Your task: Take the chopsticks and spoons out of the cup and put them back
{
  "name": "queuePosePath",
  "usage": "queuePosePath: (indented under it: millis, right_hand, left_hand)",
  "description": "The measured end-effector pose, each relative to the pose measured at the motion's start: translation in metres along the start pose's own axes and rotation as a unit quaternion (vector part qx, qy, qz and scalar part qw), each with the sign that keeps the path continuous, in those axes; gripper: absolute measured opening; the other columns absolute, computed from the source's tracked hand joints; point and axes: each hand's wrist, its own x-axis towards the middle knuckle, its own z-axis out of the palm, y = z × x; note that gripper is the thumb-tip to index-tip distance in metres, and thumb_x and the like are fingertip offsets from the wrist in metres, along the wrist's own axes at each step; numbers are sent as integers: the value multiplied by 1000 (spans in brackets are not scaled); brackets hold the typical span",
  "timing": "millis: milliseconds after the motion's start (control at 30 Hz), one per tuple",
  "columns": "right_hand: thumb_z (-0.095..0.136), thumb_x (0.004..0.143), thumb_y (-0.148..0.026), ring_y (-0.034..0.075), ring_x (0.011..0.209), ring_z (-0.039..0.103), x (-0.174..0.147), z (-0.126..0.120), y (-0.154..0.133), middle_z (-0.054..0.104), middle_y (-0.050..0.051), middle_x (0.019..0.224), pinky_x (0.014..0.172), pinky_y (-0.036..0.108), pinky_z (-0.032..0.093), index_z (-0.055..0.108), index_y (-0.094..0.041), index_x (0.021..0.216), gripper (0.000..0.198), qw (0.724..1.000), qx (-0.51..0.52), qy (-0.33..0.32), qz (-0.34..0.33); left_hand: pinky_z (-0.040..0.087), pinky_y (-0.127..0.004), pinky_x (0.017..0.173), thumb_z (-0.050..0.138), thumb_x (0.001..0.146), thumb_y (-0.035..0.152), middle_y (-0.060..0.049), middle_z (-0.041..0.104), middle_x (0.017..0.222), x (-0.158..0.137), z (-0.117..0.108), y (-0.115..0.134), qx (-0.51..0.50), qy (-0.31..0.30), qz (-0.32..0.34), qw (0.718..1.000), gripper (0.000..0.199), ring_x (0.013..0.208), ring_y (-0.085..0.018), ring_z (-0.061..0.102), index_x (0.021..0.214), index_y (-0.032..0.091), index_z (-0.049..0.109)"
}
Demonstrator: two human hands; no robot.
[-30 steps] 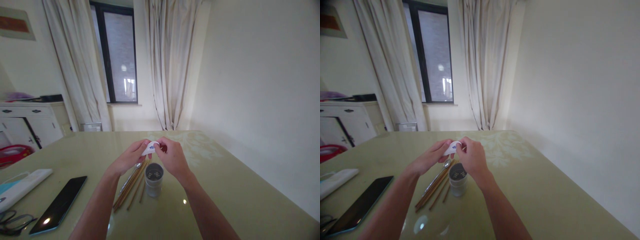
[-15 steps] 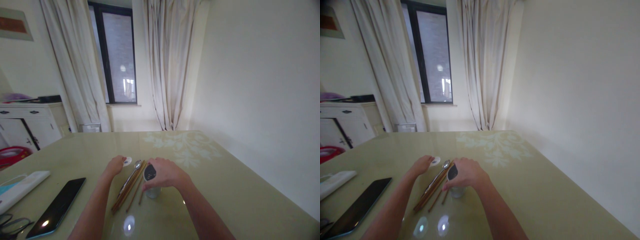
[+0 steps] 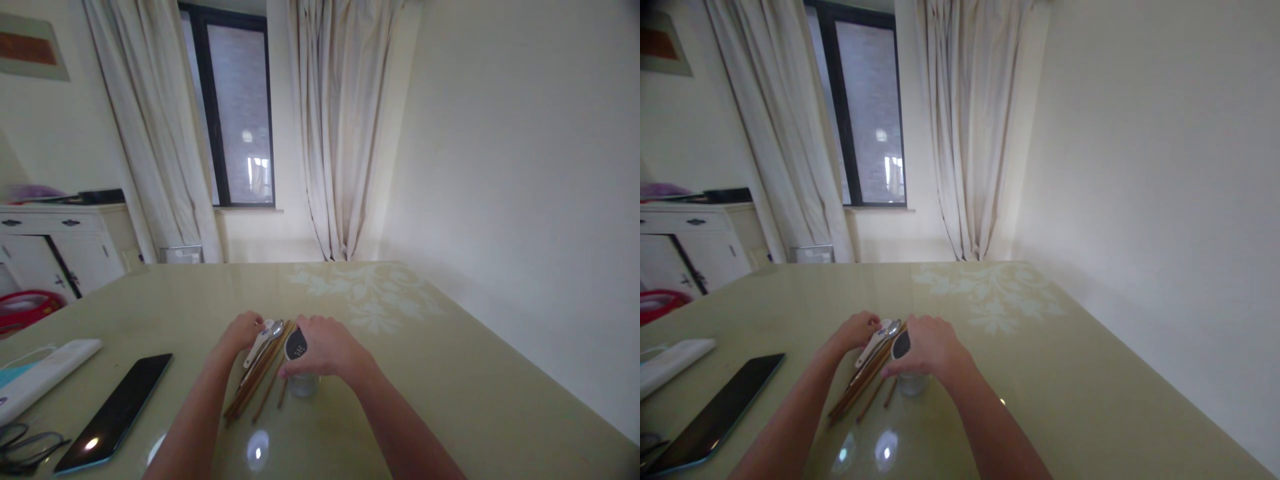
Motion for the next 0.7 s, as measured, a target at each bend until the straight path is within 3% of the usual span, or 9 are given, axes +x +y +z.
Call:
queuePosePath:
  millis: [167,333,467,600,700]
  right_hand:
    - [68,68,-89,41,103,75,0,1,-5,78,19,113,83,47,57,69,-17,120,89,1000,1,0,15]
    - [63,72,-89,43,104,75,2,5,-12,78,23,113,85,49,57,68,-14,122,90,999,15,11,40]
    - [63,74,-87,44,106,74,2,9,-16,77,24,116,88,52,57,66,-13,127,91,999,28,20,41]
    - [70,69,-84,46,110,73,-3,5,-14,75,25,122,90,56,57,61,-12,138,100,1000,21,-2,21]
    - [79,66,-76,45,109,73,-6,1,-13,76,23,120,91,54,57,62,-15,138,96,1000,3,-16,26]
  left_hand:
    - [50,-28,76,58,94,32,-11,82,93,-1,0,9,11,-9,36,999,26,90,-25,77,90,18,80]
    - [50,-32,98,59,93,35,-18,75,129,-5,0,15,1,17,81,997,38,118,-28,71,122,15,73]
    - [41,-36,116,58,94,39,-14,65,147,-8,1,28,-19,31,150,988,49,138,-27,57,138,18,64]
    - [40,-39,117,66,88,44,-13,62,149,-9,11,42,-23,18,196,980,58,137,-30,56,142,22,62]
    - [40,-42,117,72,83,43,-12,64,146,-9,20,46,-17,-2,214,977,55,134,-32,58,135,26,67]
